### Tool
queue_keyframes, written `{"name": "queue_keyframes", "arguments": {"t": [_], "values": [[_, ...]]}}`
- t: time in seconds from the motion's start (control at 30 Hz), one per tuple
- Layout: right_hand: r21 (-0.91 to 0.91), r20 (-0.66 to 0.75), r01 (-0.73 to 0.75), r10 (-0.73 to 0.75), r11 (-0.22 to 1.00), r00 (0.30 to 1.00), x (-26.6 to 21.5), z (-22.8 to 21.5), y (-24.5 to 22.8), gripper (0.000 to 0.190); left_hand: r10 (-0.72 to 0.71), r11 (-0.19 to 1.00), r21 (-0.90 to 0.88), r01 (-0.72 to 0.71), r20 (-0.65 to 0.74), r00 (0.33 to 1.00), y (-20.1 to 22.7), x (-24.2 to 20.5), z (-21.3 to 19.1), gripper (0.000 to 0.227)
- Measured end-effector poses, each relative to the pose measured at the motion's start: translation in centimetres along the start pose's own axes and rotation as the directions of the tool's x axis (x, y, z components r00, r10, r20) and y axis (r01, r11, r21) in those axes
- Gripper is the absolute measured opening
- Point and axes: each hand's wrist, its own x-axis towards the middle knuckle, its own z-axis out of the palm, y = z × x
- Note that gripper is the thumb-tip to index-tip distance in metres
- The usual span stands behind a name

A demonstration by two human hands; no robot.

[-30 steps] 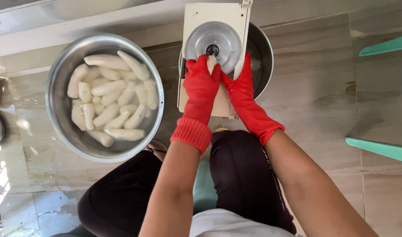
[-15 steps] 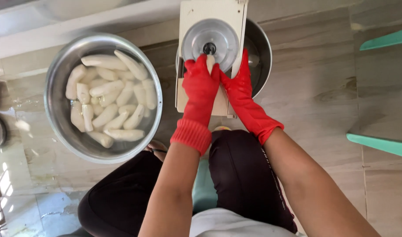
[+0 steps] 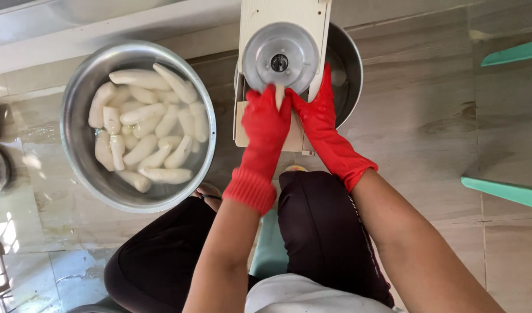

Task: Slicing peeled white vegetables using a manual mandoline slicer into a metal bowl.

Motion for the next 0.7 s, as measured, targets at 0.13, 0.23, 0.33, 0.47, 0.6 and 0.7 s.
{"name": "queue_keyframes", "arguments": {"t": [0.13, 0.23, 0.33, 0.47, 0.6, 0.7], "values": [[-0.015, -0.009, -0.011, 0.011, 1.000, 1.000, -0.3, 0.0, -0.6, 0.102, -0.223, 0.931, -0.277, 0.238, 0.083, 0.971, -0.6, 4.4, 2.4, 0.046], [0.028, -0.005, -0.029, 0.029, 0.999, 1.000, -0.7, -0.1, -0.9, 0.103, -0.347, 0.643, -0.625, 0.443, 0.278, 0.896, -0.5, 3.6, -2.0, 0.054], [0.032, -0.015, -0.028, 0.029, 0.999, 0.999, -0.5, -0.1, -0.3, 0.102, -0.325, 0.625, -0.647, 0.438, 0.294, 0.899, -1.8, 0.5, -3.0, 0.052], [0.004, 0.014, 0.018, -0.018, 1.000, 1.000, -0.9, -0.4, 0.5, 0.104, -0.037, 0.999, 0.043, 0.032, 0.128, 0.991, -1.7, -5.0, -3.1, 0.047], [0.048, 0.010, 0.046, -0.047, 0.998, 0.999, -0.4, 0.0, 1.0, 0.104, -0.030, 0.997, 0.071, 0.022, 0.112, 0.993, -1.0, -4.6, -3.7, 0.050], [0.050, -0.011, 0.051, -0.050, 0.997, 0.999, 0.2, 0.1, 2.6, 0.098, -0.045, 0.988, 0.150, 0.023, 0.142, 0.989, -1.7, -3.7, -3.2, 0.048]]}}
